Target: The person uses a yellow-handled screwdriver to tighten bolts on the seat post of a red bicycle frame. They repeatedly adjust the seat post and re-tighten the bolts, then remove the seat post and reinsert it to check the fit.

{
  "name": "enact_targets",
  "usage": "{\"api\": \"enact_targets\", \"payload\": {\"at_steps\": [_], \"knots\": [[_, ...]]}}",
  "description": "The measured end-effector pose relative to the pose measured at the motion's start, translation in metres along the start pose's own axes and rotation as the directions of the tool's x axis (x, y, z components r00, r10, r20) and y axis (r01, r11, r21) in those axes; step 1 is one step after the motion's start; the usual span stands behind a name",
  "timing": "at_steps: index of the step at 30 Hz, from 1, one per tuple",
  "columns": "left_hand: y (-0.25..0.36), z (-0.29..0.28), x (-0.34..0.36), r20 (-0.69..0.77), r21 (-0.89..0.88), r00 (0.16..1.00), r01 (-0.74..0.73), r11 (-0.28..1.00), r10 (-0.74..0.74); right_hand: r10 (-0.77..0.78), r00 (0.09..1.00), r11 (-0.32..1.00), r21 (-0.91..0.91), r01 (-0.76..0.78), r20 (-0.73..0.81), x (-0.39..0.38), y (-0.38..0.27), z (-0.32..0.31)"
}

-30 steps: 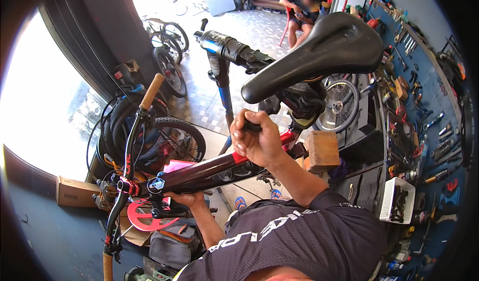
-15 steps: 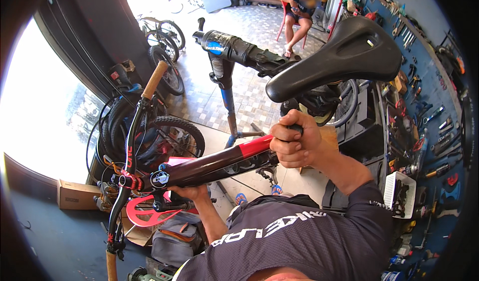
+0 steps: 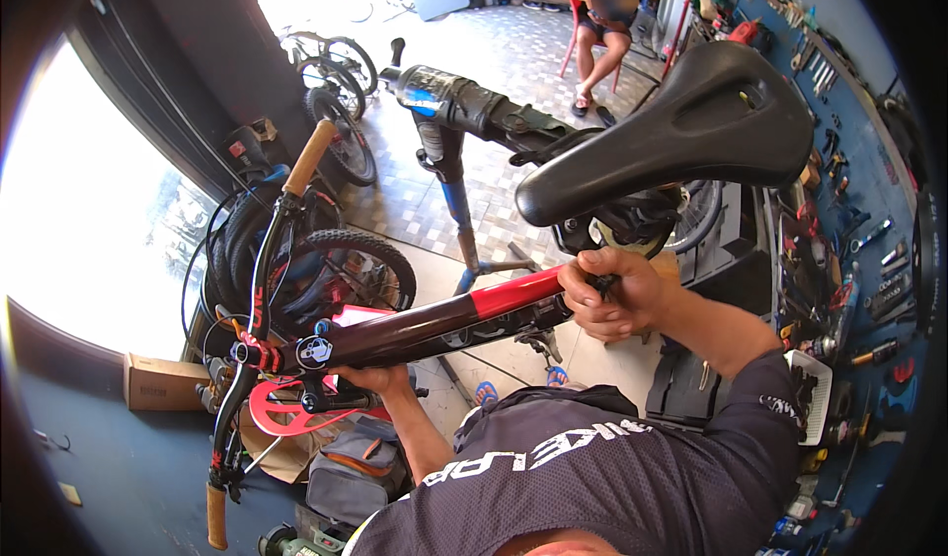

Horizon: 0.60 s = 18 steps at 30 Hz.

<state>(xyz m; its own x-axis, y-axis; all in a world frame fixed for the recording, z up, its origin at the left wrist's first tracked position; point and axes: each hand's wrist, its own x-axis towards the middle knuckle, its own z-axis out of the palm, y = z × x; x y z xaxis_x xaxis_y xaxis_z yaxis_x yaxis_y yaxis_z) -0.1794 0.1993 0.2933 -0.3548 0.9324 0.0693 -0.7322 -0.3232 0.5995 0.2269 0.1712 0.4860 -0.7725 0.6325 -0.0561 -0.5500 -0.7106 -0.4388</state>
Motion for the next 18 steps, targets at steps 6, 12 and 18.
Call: {"api": "enact_targets", "payload": {"at_steps": [6,12,18], "knots": [[-0.004,-0.006,-0.006,-0.082,0.065,0.997,0.010,0.998,-0.005,-0.449,0.869,0.847,-0.409,0.341,-0.206,0.004,0.031,-0.014],[-0.003,0.002,-0.007,0.027,0.039,0.998,0.061,0.997,-0.063,-0.747,0.659,0.538,-0.665,0.518,-0.091,0.045,0.042,-0.054],[-0.004,-0.001,-0.008,0.003,0.017,0.999,0.054,0.998,-0.055,-0.616,0.669,0.615,-0.785,0.077,-0.417,0.071,0.007,-0.016]]}}
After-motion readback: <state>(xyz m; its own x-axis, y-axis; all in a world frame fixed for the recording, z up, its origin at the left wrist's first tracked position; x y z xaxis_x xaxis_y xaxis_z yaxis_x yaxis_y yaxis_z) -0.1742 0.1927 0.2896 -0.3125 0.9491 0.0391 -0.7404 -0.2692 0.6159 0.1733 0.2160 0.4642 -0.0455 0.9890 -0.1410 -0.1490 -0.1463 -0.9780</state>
